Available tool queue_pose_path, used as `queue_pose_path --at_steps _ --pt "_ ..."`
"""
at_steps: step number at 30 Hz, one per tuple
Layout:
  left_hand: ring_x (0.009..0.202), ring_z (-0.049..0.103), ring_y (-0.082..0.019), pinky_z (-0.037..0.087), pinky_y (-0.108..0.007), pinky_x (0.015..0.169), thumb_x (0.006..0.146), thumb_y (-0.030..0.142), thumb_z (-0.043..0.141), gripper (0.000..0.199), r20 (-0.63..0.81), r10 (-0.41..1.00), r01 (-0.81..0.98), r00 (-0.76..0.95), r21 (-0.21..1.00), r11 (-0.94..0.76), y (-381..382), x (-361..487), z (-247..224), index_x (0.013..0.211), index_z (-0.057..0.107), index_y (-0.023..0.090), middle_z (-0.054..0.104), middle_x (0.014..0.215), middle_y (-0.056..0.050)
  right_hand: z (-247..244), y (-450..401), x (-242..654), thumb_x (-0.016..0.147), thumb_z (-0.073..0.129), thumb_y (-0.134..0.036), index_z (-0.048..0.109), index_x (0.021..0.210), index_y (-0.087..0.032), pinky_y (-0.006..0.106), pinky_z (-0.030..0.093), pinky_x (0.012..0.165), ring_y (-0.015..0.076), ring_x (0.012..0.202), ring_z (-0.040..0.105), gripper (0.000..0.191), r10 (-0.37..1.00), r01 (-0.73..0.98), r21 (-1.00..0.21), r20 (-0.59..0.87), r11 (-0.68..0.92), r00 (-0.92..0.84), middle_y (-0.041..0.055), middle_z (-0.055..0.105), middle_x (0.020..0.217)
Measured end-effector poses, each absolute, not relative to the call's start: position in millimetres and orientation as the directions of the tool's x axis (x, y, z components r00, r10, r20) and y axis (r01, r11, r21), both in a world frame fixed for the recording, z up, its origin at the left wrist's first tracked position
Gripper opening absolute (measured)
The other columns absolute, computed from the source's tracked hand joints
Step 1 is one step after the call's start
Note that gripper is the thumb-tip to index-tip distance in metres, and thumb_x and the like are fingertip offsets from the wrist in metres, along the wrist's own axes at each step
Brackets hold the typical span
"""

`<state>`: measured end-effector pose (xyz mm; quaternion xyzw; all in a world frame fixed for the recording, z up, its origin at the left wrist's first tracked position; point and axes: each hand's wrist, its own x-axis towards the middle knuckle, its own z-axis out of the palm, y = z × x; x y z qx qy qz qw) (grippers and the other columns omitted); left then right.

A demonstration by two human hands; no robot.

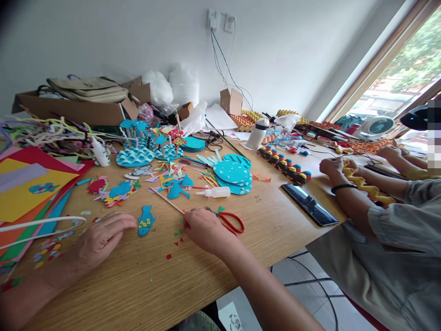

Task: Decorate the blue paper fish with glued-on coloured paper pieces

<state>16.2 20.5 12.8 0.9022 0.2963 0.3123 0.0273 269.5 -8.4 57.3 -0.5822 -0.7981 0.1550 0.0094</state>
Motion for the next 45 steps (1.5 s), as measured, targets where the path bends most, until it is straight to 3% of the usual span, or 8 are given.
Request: queue_pose_path --at_steps 13,22,28,38,45 --pt "0.085 0.056 -0.014 0.047 -0.025 0.075 0.079 0.002 0.031 0.032 0.554 0.528 0.505 0.643 0.212 -0.837 21.7 15.5 10.5 0.087 0.058 0.017 0.062 0.087 -0.005 62.2 -8.8 250.6 0.072 0.048 -0.015 0.065 0.079 -0.016 0.026 0.040 0.060 0.0210 0.077 0.061 0.020 0.922 0.952 -0.061 -0.239 0.298 -0.304 0.0094 0.067 0.082" --pt "0.085 0.056 -0.015 0.047 -0.025 0.075 0.081 0.002 0.031 0.031 0.562 0.524 0.500 0.641 0.213 -0.840 20.9 16.3 9.9 0.086 0.058 0.016 0.062 0.086 -0.005 66.8 -7.6 252.6 0.072 0.046 -0.017 0.066 0.078 -0.018 0.024 0.039 0.061 0.0182 0.074 0.060 0.022 0.917 0.957 -0.123 -0.276 0.264 -0.289 0.0080 0.067 0.079" --pt "0.086 0.056 -0.014 0.047 -0.026 0.076 0.081 0.002 0.030 0.032 0.563 0.519 0.498 0.643 0.208 -0.842 21.6 16.6 8.8 0.087 0.058 0.017 0.062 0.087 -0.005 64.1 -8.4 259.6 0.073 0.048 -0.019 0.064 0.080 -0.020 0.023 0.038 0.062 0.0164 0.076 0.059 0.018 0.934 0.951 -0.167 -0.207 0.261 -0.293 0.0049 0.066 0.083" --pt "0.085 0.057 -0.015 0.049 -0.026 0.074 0.081 0.004 0.031 0.031 0.563 0.532 0.504 0.633 0.222 -0.835 19.9 16.2 10.3 0.086 0.059 0.017 0.062 0.087 -0.005 59.5 -5.9 250.7 0.072 0.048 -0.015 0.065 0.083 -0.017 0.027 0.041 0.061 0.0221 0.075 0.062 0.021 0.897 0.920 0.013 -0.229 0.391 -0.378 0.0087 0.068 0.080" --pt "0.081 0.059 -0.015 0.050 -0.026 0.073 0.080 0.005 0.032 0.030 0.569 0.536 0.512 0.623 0.220 -0.830 18.5 18.7 16.5 0.083 0.060 0.017 0.064 0.084 -0.005 53.9 -4.2 251.6 0.070 0.046 -0.013 0.066 0.080 -0.016 0.028 0.041 0.060 0.0231 0.073 0.062 0.022 0.893 0.915 -0.032 -0.210 0.401 -0.399 0.0092 0.067 0.077"
